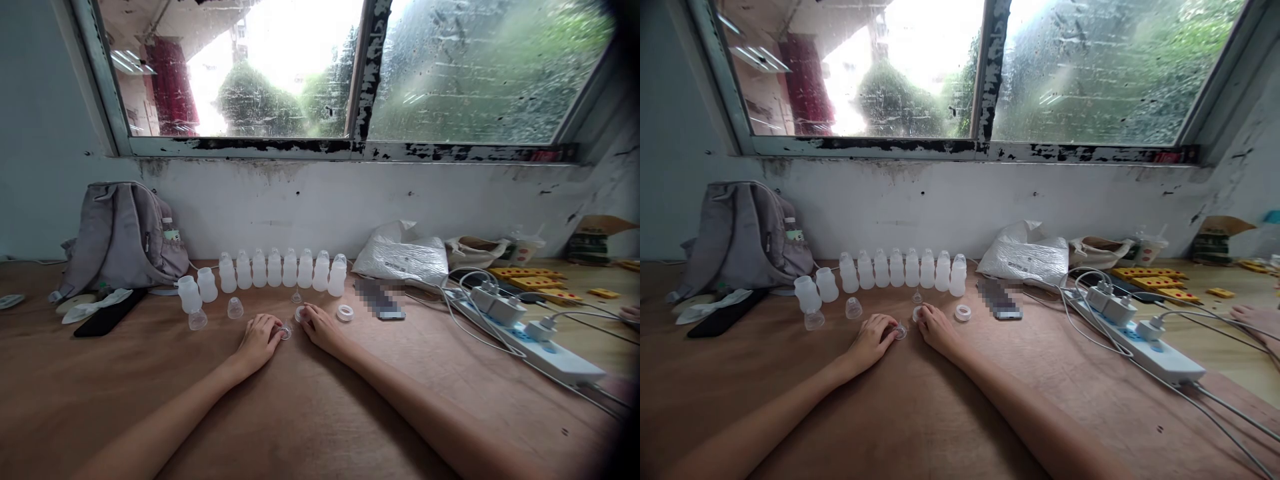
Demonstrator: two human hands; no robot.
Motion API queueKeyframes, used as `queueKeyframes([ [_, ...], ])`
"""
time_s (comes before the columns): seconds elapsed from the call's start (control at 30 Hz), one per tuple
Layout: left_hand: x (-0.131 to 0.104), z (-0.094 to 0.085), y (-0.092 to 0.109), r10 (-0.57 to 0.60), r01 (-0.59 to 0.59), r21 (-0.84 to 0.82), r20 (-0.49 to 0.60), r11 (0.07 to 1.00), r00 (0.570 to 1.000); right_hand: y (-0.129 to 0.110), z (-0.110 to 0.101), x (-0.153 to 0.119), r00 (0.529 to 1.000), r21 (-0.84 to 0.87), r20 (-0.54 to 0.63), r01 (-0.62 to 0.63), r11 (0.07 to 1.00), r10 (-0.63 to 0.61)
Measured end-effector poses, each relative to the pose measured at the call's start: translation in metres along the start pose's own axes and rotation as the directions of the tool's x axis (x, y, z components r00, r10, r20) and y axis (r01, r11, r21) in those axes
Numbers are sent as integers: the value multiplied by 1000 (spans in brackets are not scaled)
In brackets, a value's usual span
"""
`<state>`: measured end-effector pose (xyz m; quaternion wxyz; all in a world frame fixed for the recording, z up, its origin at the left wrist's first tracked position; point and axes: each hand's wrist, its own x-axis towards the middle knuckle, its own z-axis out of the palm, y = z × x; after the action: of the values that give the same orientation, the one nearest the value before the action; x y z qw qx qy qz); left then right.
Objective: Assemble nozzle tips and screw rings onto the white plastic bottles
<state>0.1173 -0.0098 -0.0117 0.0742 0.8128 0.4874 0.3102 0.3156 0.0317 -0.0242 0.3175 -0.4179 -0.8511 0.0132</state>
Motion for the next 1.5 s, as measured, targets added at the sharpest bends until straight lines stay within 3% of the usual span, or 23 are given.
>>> queueKeyframes([
  [0.2,3,2,-4,-21,23,-59,33,998,999,-25,-3,-4,982,202,-173,108,973,-73],
  [0.33,7,5,-15,-109,99,-219,-37,971,993,-39,1,-6,990,196,-68,134,971,-123],
  [0.43,9,6,-24,-209,159,-363,-103,918,972,-40,2,-5,997,190,12,77,979,-81],
  [0.53,9,7,-26,-243,182,-411,-100,893,965,-37,2,-4,996,193,70,33,981,-48],
  [0.8,7,1,-11,-189,150,-347,-81,926,979,-37,2,-5,992,195,83,74,978,-91],
  [1.03,4,-4,0,13,-28,-294,-52,955,999,-38,2,-4,989,194,77,108,975,-125],
  [1.27,2,0,-3,-34,17,-254,-65,967,997,-39,1,-3,991,189,84,87,978,-105],
  [1.5,5,0,-3,16,-18,-227,-11,974,1000,-39,-5,-2,995,231,60,70,971,-86],
])
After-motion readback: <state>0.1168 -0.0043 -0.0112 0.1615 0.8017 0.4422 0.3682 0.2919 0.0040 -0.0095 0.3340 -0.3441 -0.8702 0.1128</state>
